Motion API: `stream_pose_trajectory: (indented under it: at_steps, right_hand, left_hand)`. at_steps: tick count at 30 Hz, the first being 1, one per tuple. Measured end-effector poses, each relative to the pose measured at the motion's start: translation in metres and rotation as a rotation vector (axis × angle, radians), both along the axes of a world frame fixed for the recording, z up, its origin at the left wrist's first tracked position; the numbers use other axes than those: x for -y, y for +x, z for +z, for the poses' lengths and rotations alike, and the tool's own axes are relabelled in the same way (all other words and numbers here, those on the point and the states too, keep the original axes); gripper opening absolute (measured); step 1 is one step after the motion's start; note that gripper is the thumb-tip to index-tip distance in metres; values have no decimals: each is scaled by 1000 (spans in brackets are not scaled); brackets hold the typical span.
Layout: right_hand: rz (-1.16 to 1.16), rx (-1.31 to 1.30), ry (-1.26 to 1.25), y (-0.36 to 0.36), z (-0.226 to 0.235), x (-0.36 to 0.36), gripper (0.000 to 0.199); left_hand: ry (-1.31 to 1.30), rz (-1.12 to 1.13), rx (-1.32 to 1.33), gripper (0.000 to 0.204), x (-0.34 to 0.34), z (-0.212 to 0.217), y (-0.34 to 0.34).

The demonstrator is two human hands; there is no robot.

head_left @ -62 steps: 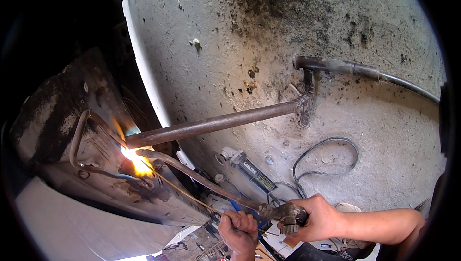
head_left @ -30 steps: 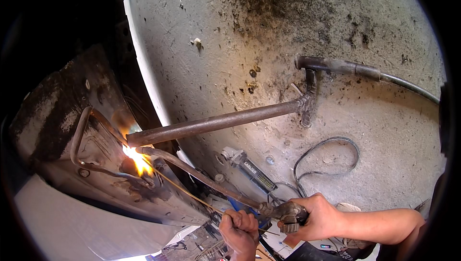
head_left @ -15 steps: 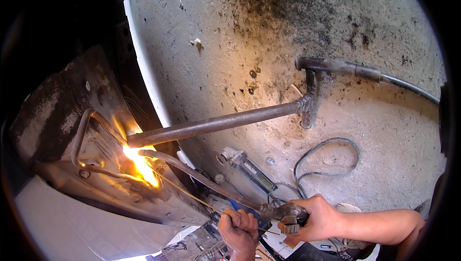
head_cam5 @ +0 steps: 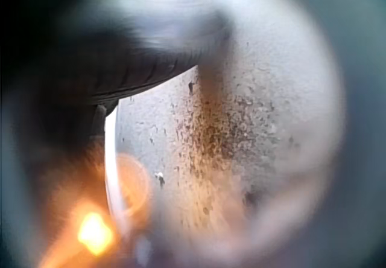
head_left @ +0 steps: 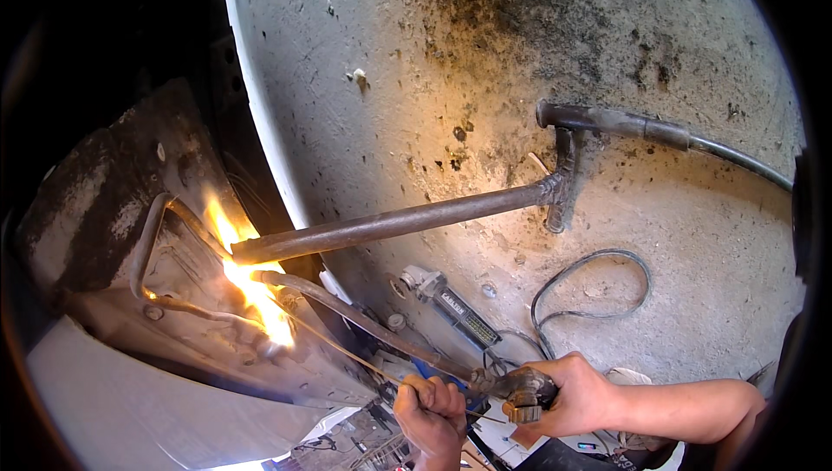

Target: The person uses a welding torch to heat and weld a metal pipe attached to a vehicle's undercarriage. They repeatedly apply the flame to the joint, feed a welding rod, and inspect the work. The person then moves away from the vehicle, picks up a bucket, and walks through the workshop.

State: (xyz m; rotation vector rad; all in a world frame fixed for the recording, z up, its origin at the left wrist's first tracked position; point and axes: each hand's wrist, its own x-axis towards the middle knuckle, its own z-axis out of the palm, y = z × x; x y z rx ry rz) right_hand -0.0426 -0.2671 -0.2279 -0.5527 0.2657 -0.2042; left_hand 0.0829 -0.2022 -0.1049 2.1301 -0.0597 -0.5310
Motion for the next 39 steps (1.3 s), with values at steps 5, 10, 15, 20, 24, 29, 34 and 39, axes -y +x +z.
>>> stream_pose_trajectory:
  at_steps: [5, 10, 15, 20, 24, 29, 34, 39]
  right_hand:
    - [11, 16, -2, -1, -1, 1, 36]
    - [5, 14, 7, -1, -2, 0, 37]
    - [8, 4, -3, -1, -1, 0, 37]
    - [19, -5, -3, -1, -1, -2, 37]
    - [34, 11, -10, -1, -1, -1, 38]
    - [47, 9, -13, -1, 0, 0, 41]
    - [35, 0, 9, -1, 1, 0, 40]
    - [20, -8, -2, -2, 1, 0, 40]
  left_hand:
    - [10, -81, -16, 38, -4, -1, 4]
    - [3, -84, -18, 37, -3, 1, 4]
    - [12, -88, -14, 37, -4, 1, 5]
    - [15, -73, -13, 37, -4, 1, 4]
    - [19, -74, -9, 37, -3, 1, 4]
    - [-9, 32, 9, 32, 5, 1, 0]
    - [14, -56, -4, 38, -2, 1, 5]
    - [13, -89, -9, 38, 1, 1, 6]
